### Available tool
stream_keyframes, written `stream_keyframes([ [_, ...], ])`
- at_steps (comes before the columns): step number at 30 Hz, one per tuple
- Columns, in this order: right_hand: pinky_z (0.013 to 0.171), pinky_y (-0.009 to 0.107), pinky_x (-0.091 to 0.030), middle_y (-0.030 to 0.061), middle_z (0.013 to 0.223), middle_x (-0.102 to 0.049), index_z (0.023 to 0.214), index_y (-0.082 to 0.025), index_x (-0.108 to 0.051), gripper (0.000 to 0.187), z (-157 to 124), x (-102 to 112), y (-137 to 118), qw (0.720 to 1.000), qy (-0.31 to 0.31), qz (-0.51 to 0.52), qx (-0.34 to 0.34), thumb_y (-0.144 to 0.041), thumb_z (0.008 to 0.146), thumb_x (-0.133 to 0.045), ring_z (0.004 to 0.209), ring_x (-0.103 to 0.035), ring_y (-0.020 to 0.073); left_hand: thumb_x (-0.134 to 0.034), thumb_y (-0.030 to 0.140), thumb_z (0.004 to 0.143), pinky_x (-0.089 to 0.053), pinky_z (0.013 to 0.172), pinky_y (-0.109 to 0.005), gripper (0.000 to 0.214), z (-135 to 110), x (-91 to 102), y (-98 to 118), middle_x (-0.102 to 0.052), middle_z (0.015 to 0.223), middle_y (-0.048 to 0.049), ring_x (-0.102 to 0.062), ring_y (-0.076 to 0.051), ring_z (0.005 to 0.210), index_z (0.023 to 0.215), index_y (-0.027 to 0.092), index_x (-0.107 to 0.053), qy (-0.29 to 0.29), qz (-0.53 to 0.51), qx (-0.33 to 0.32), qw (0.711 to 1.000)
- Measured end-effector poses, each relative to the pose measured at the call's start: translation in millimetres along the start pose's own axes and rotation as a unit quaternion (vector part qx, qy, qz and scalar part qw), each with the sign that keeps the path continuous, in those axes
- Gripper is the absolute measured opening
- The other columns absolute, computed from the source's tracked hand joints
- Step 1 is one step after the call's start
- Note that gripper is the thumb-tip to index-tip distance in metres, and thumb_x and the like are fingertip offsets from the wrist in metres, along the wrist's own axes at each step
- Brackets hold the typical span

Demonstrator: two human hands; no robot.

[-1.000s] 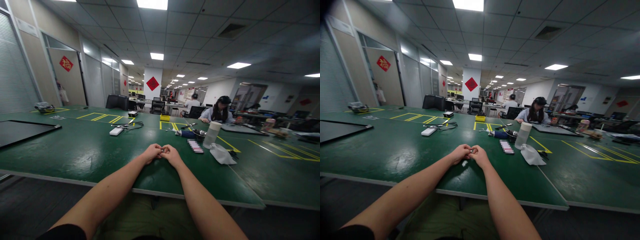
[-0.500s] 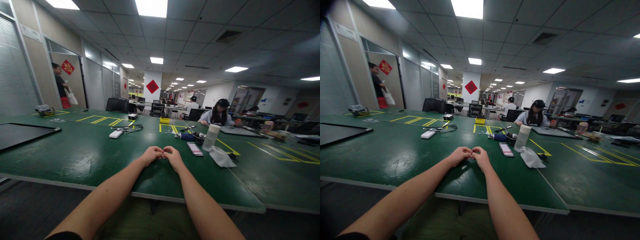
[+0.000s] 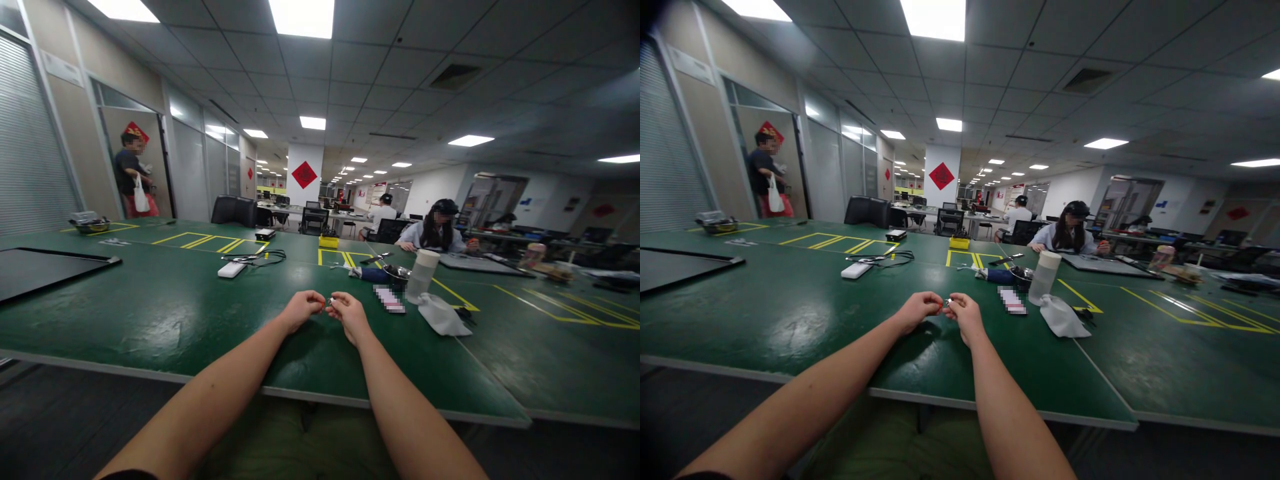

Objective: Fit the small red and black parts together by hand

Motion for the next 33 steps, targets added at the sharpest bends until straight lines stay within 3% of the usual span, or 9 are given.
stream_keyframes([
  [6, 0.054, 0.024, -0.048, 0.0036, 0.076, -0.066, 0.089, -0.016, -0.06, 0.03, -2.1, -1.5, -5.5, 1.0, -0.007, 0.001, 0.02, -0.025, 0.062, -0.071, 0.063, -0.065, 0.0153, -0.06, 0.005, 0.061, -0.047, 0.063, -0.024, 0.019, 0.8, 1.0, -2.5, -0.064, 0.067, -0.0018, -0.059, -0.011, 0.06, 0.079, 0.011, -0.063, 0.014, -0.045, 0.014, 0.999],
  [14, 0.053, 0.024, -0.046, 0.0028, 0.076, -0.065, 0.09, -0.016, -0.061, 0.032, -1.7, -2.8, -4.5, 1.0, -0.011, -0.006, 0.018, -0.025, 0.061, -0.071, 0.062, -0.064, 0.0146, -0.062, 0.009, 0.062, -0.047, 0.064, -0.025, 0.022, 3.7, 7.3, 0.2, -0.066, 0.074, -0.0032, -0.059, -0.012, 0.063, 0.083, 0.011, -0.065, 0.039, -0.021, -0.012, 0.999],
  [19, 0.052, 0.023, -0.043, 0.0035, 0.075, -0.065, 0.09, -0.015, -0.062, 0.032, -0.2, -2.2, -3.1, 0.999, -0.021, -0.024, 0.022, -0.027, 0.062, -0.071, 0.062, -0.063, 0.0142, -0.062, 0.01, 0.062, -0.046, 0.07, -0.024, 0.015, 3.3, 8.9, 5.2, -0.067, 0.073, -0.0033, -0.059, -0.012, 0.069, 0.076, 0.012, -0.067, 0.043, 0.024, -0.038, 0.998],
  [25, 0.052, 0.024, -0.043, 0.004, 0.076, -0.066, 0.089, -0.015, -0.063, 0.033, 0.4, -0.5, -2.6, 0.999, -0.016, -0.03, 0.027, -0.029, 0.061, -0.072, 0.061, -0.062, 0.0142, -0.064, 0.012, 0.062, -0.048, 0.064, -0.026, 0.021, 2.8, 6.7, 1.7, -0.066, 0.072, -0.0034, -0.059, -0.012, 0.062, 0.083, 0.012, -0.066, 0.032, -0.022, -0.013, 0.999],
  [33, 0.052, 0.024, -0.043, 0.0045, 0.075, -0.066, 0.086, -0.015, -0.062, 0.035, 1.4, 1.1, -4.3, 0.999, -0.011, -0.033, 0.039, -0.034, 0.06, -0.073, 0.061, -0.061, 0.0147, -0.067, 0.021, 0.066, -0.049, 0.068, -0.027, 0.018, 1.0, 8.4, 7.1, -0.067, 0.074, -0.0041, -0.061, -0.013, 0.066, 0.082, 0.012, -0.067, 0.044, -0.025, -0.029, 0.998],
])
Point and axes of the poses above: each hand's wrist, its own z-axis towards the middle knuckle, its own x-axis out of the back of the hand, y = z × x, the point moved 7 cm from there along z, towards the middle knuckle
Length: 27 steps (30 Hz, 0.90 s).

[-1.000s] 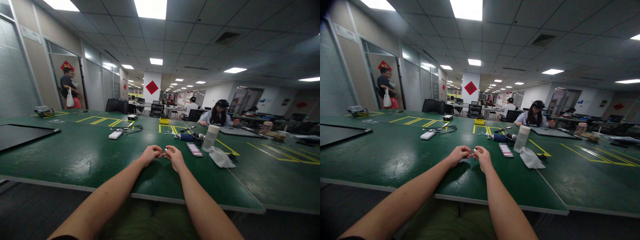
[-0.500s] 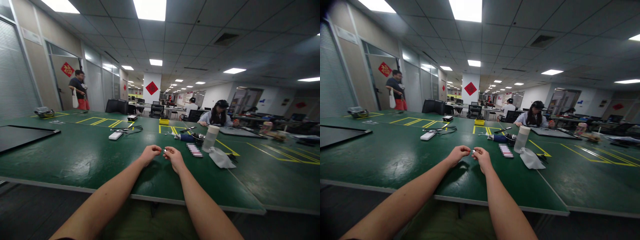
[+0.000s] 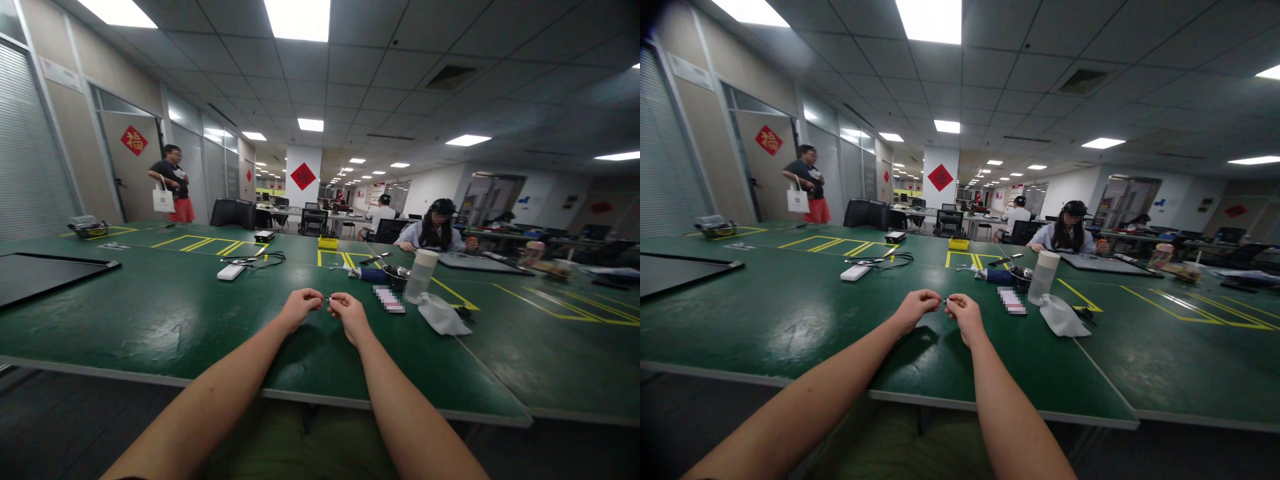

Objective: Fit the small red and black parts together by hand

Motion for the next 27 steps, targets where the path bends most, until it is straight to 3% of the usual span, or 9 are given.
stream_keyframes([
  [6, 0.05, 0.022, -0.039, 0.0036, 0.074, -0.065, 0.086, -0.015, -0.061, 0.034, -3.0, -3.2, -4.4, 1.0, -0.015, -0.013, 0.012, -0.034, 0.06, -0.073, 0.06, -0.06, 0.0141, -0.068, 0.017, 0.065, -0.048, 0.07, -0.026, 0.022, 0.0, 2.9, 4.2, -0.068, 0.08, -0.0051, -0.061, -0.014, 0.072, 0.086, 0.012, -0.068, 0.016, 0.021, -0.013, 1.0],
  [13, 0.05, 0.022, -0.038, 0.0025, 0.073, -0.064, 0.084, -0.015, -0.061, 0.034, -6.2, -5.6, -8.7, 1.0, -0.016, -0.022, 0.008, -0.034, 0.058, -0.074, 0.058, -0.059, 0.0131, -0.067, 0.017, 0.064, -0.047, 0.071, -0.026, 0.018, -3.1, -0.7, 13.5, -0.068, 0.077, -0.0044, -0.061, -0.014, 0.072, 0.081, 0.012, -0.068, -0.005, 0.034, -0.03, 0.999],
  [27, 0.049, 0.022, -0.037, 0.0028, 0.07, -0.064, 0.083, -0.015, -0.062, 0.032, -6.6, -7.4, -9.0, 0.998, -0.033, -0.048, 0.021, -0.036, 0.06, -0.072, 0.056, -0.058, 0.0132, -0.068, 0.02, 0.065, -0.049, 0.067, -0.025, 0.016, -2.3, -1.6, 9.2, -0.067, 0.074, -0.004, -0.06, -0.013, 0.066, 0.079, 0.012, -0.067, -0.013, 0.024, -0.013, 1.0],
])
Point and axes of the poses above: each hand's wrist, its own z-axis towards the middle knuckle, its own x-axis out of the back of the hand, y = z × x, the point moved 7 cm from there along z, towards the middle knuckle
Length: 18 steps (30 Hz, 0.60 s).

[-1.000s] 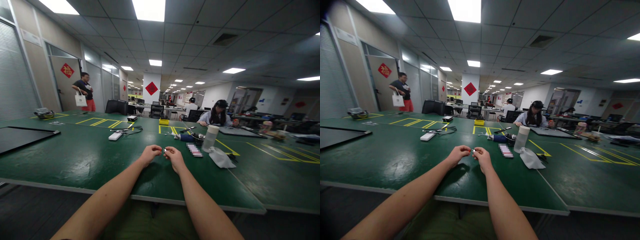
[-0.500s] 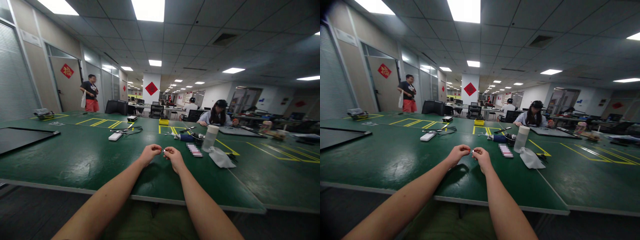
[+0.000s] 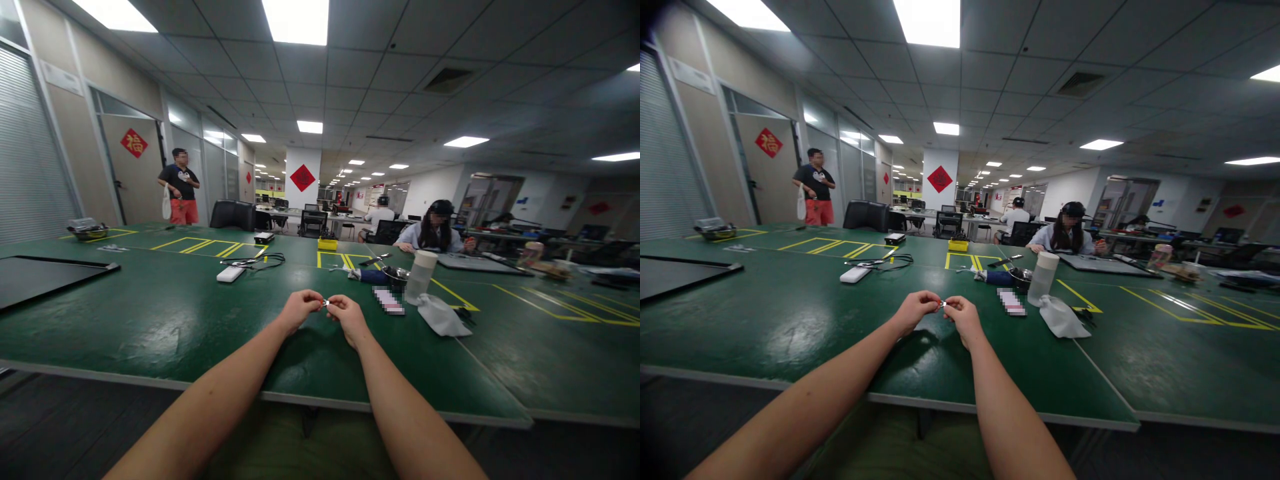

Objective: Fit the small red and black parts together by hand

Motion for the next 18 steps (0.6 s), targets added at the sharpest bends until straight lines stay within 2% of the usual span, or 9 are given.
stream_keyframes([
  [8, 0.049, 0.023, -0.037, 0.0014, 0.067, -0.063, 0.082, -0.015, -0.064, 0.029, 0.7, 0.2, -0.1, 1.0, 0.006, -0.023, 0.004, -0.032, 0.06, -0.071, 0.054, -0.057, 0.0131, -0.069, 0.02, 0.064, -0.049, 0.067, -0.026, 0.019, 3.8, 0.3, -11.6, -0.068, 0.074, -0.0047, -0.062, -0.014, 0.065, 0.081, 0.012, -0.065, -0.007, 0.002, 0.014, 1.0],
  [15, 0.053, 0.026, -0.041, 0.0041, 0.073, -0.068, 0.09, -0.015, -0.069, 0.033, 2.0, 1.1, 2.7, 0.999, 0.001, -0.053, 0.004, -0.032, 0.061, -0.069, 0.057, -0.059, 0.0152, -0.071, 0.023, 0.063, -0.048, 0.062, -0.025, 0.023, 5.2, -2.7, -17.2, -0.067, 0.069, -0.003, -0.061, -0.013, 0.059, 0.082, 0.013, -0.062, -0.036, 0.022, 0.014, 0.999],
  [18, 0.052, 0.025, -0.04, 0.0041, 0.073, -0.069, 0.095, -0.017, -0.07, 0.033, 1.5, -0.9, 3.2, 0.998, -0.015, -0.058, 0.005, -0.032, 0.066, -0.066, 0.059, -0.059, 0.0157, -0.069, 0.021, 0.066, -0.047, 0.062, -0.024, 0.023, 2.6, -8.4, -15.6, -0.066, 0.07, -0.0025, -0.061, -0.013, 0.061, 0.086, 0.013, -0.062, -0.063, 0.052, -0.01, 0.997],
])
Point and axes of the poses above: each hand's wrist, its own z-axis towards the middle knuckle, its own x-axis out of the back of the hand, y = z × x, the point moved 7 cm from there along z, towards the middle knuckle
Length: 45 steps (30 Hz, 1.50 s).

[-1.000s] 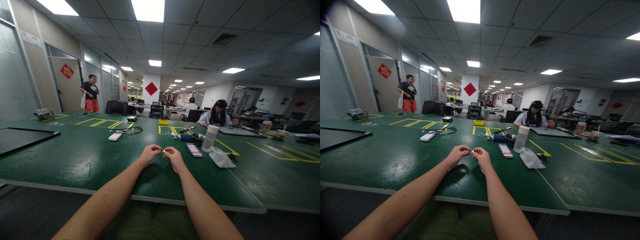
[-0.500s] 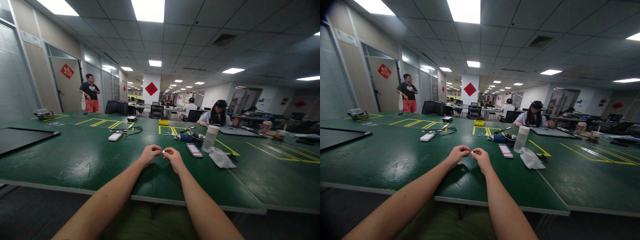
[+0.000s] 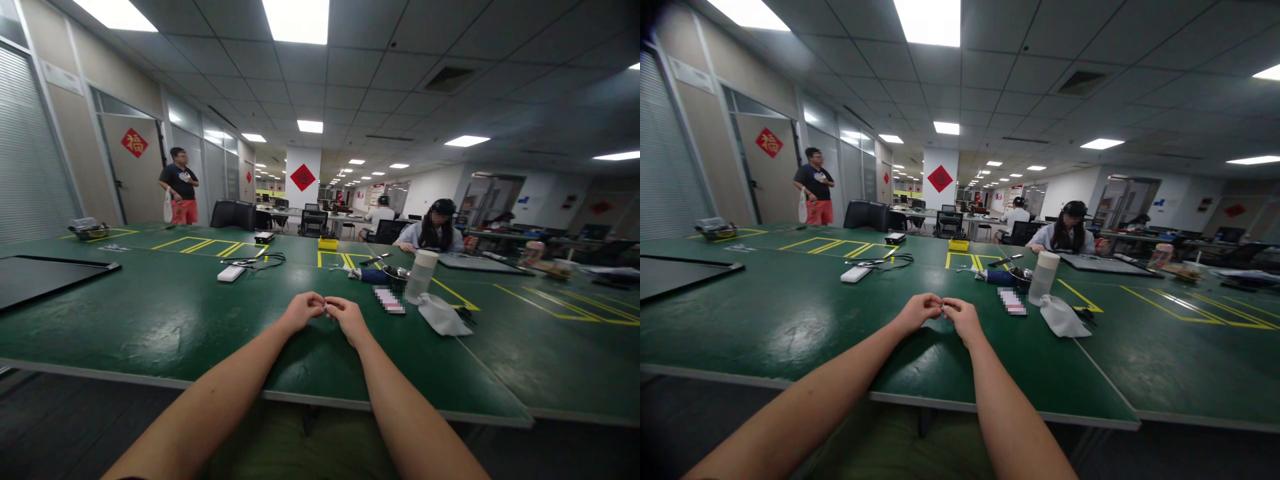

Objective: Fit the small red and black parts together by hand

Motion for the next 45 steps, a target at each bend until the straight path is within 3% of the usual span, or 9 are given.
stream_keyframes([
  [6, 0.049, 0.024, -0.04, 0.0049, 0.075, -0.07, 0.106, -0.016, -0.066, 0.037, -0.2, -3.1, -1.3, 1.0, -0.022, 0.007, 0.007, -0.031, 0.072, -0.06, 0.055, -0.06, 0.014, -0.064, 0.02, 0.071, -0.043, 0.066, -0.021, 0.016, -9.2, -0.6, 22.5, -0.065, 0.075, -0.0007, -0.059, -0.013, 0.069, 0.087, 0.018, -0.063, 0.025, 0.169, -0.089, 0.981],
  [15, 0.048, 0.022, -0.039, 0.0054, 0.084, -0.07, 0.109, -0.018, -0.064, 0.038, 0.2, -10.4, 1.7, 0.998, -0.056, 0.038, -0.014, -0.032, 0.075, -0.058, 0.058, -0.064, 0.0144, -0.061, 0.025, 0.075, -0.036, 0.058, -0.022, 0.006, -17.8, 0.3, 35.3, -0.062, 0.069, -0.0003, -0.053, -0.014, 0.061, 0.079, 0.021, -0.063, 0.066, 0.297, -0.117, 0.945],
  [21, 0.048, 0.022, -0.039, 0.0054, 0.081, -0.069, 0.107, -0.017, -0.065, 0.038, 3.2, -7.8, 6.3, 0.998, -0.047, 0.048, 0.0, -0.034, 0.073, -0.06, 0.057, -0.06, 0.0122, -0.061, 0.023, 0.074, -0.039, 0.062, -0.021, 0.007, -15.2, -0.7, 33.7, -0.062, 0.07, 0.0003, -0.054, -0.012, 0.063, 0.078, 0.018, -0.061, 0.07, 0.215, -0.104, 0.968],
  [26, 0.048, 0.023, -0.04, 0.0046, 0.077, -0.066, 0.1, -0.016, -0.066, 0.036, 4.4, -1.1, 6.4, 0.999, -0.009, 0.039, 0.014, -0.034, 0.069, -0.063, 0.054, -0.056, 0.0117, -0.066, 0.019, 0.066, -0.044, 0.059, -0.022, 0.014, -6.0, -2.1, 15.8, -0.062, 0.066, 0.0001, -0.057, -0.011, 0.06, 0.078, 0.013, -0.06, 0.045, 0.028, -0.027, 0.998],
  [33, 0.049, 0.024, -0.04, 0.0017, 0.069, -0.062, 0.095, -0.015, -0.067, 0.032, 2.7, 1.2, 2.1, 0.999, 0.005, 0.045, 0.02, -0.031, 0.067, -0.065, 0.05, -0.052, 0.0103, -0.07, 0.013, 0.063, -0.047, 0.07, -0.026, 0.025, -5.8, -6.2, 2.5, -0.067, 0.079, -0.005, -0.061, -0.012, 0.067, 0.087, 0.011, -0.064, 0.01, -0.189, 0.058, 0.98],
  [36, 0.049, 0.024, -0.04, 0.0009, 0.068, -0.062, 0.091, -0.015, -0.066, 0.03, 1.3, 0.0, 0.3, 0.997, 0.004, 0.07, 0.013, -0.03, 0.064, -0.067, 0.049, -0.052, 0.01, -0.072, 0.017, 0.064, -0.047, 0.071, -0.026, 0.027, -6.0, -4.9, -0.5, -0.067, 0.082, -0.0062, -0.061, -0.011, 0.068, 0.089, 0.011, -0.066, 0.006, -0.213, 0.074, 0.974],
  [41, 0.048, 0.022, -0.037, -0.001, 0.061, -0.06, 0.085, -0.016, -0.061, 0.025, -1.8, -4.7, -2.7, 0.994, -0.014, 0.104, 0.005, -0.03, 0.065, -0.068, 0.048, -0.053, 0.0104, -0.075, 0.02, 0.062, -0.047, 0.065, -0.025, 0.028, -4.7, 0.1, -1.1, -0.068, 0.078, -0.0057, -0.059, -0.011, 0.063, 0.089, 0.01, -0.068, 0.037, -0.166, 0.069, 0.983],
  [45, 0.048, 0.022, -0.037, -0.0004, 0.063, -0.061, 0.083, -0.016, -0.06, 0.023, -2.4, -5.1, -2.2, 0.996, -0.016, 0.082, 0.006, -0.029, 0.066, -0.067, 0.05, -0.055, 0.0108, -0.074, 0.017, 0.062, -0.049, 0.067, -0.027, 0.025, -4.8, 2.4, -0.7, -0.068, 0.075, -0.0049, -0.061, -0.012, 0.063, 0.085, 0.011, -0.068, 0.055, -0.158, 0.073, 0.983],
])
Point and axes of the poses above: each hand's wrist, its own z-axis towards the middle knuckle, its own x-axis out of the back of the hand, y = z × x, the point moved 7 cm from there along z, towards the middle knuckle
